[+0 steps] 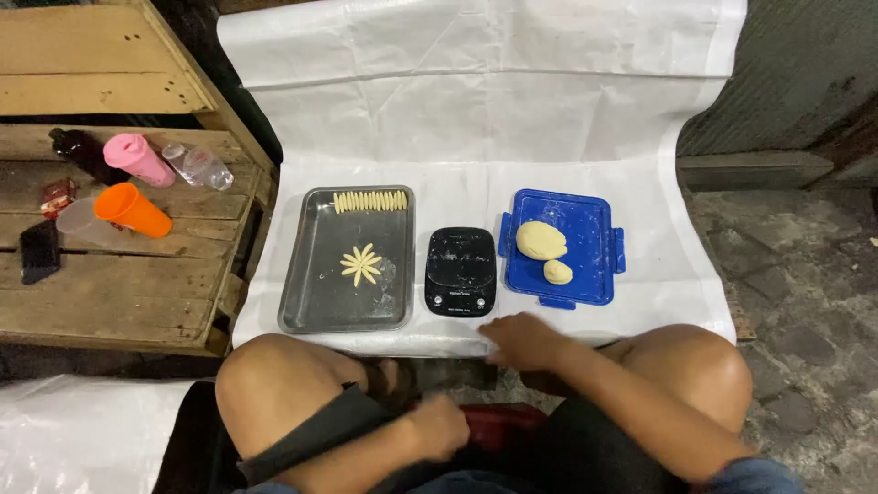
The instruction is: The person is weighing small portions of dough on a digital scale and arranging them on a metal tray to create a decorative pattern.
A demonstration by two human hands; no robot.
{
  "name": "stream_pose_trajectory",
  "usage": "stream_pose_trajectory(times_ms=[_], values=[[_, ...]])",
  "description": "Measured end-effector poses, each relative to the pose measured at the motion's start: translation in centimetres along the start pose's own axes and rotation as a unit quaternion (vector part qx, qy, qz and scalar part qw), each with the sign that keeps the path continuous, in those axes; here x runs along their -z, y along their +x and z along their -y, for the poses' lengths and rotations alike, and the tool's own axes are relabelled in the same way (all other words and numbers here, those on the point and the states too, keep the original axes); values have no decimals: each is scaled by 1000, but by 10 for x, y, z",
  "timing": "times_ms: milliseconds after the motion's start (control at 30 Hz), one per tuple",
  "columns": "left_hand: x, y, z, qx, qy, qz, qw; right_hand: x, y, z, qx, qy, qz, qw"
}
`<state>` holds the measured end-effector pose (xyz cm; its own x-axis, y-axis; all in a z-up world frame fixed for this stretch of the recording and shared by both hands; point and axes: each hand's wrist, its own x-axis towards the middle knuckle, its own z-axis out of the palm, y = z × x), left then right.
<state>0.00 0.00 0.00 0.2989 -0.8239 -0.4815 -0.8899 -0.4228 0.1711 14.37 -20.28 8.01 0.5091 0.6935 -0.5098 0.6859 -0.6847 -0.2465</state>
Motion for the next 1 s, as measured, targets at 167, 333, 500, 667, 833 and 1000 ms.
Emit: stream_pose_trajectory(times_ms=[167, 333, 500, 667, 833, 1000], values=[[41, -16, -4, 31, -85, 10, 996, 46, -43, -83, -231, 76, -7, 970], [135, -49, 24, 55, -149, -47, 986, 45, -44, -119, -367, 155, -74, 914], [167, -49, 76, 65, -216, -139, 964, 9, -5, -108, -393, 88, -175, 898], [106, -15, 92, 64, -243, -123, 960, -31, 38, -111, -425, 107, -212, 874], [71, 6, 73, 38, -145, -203, 968, -80, 55, -141, -398, -12, -376, 837], [66, 5, 70, 2, -160, -222, 962, -67, 43, -129, -253, 188, -643, 699]])
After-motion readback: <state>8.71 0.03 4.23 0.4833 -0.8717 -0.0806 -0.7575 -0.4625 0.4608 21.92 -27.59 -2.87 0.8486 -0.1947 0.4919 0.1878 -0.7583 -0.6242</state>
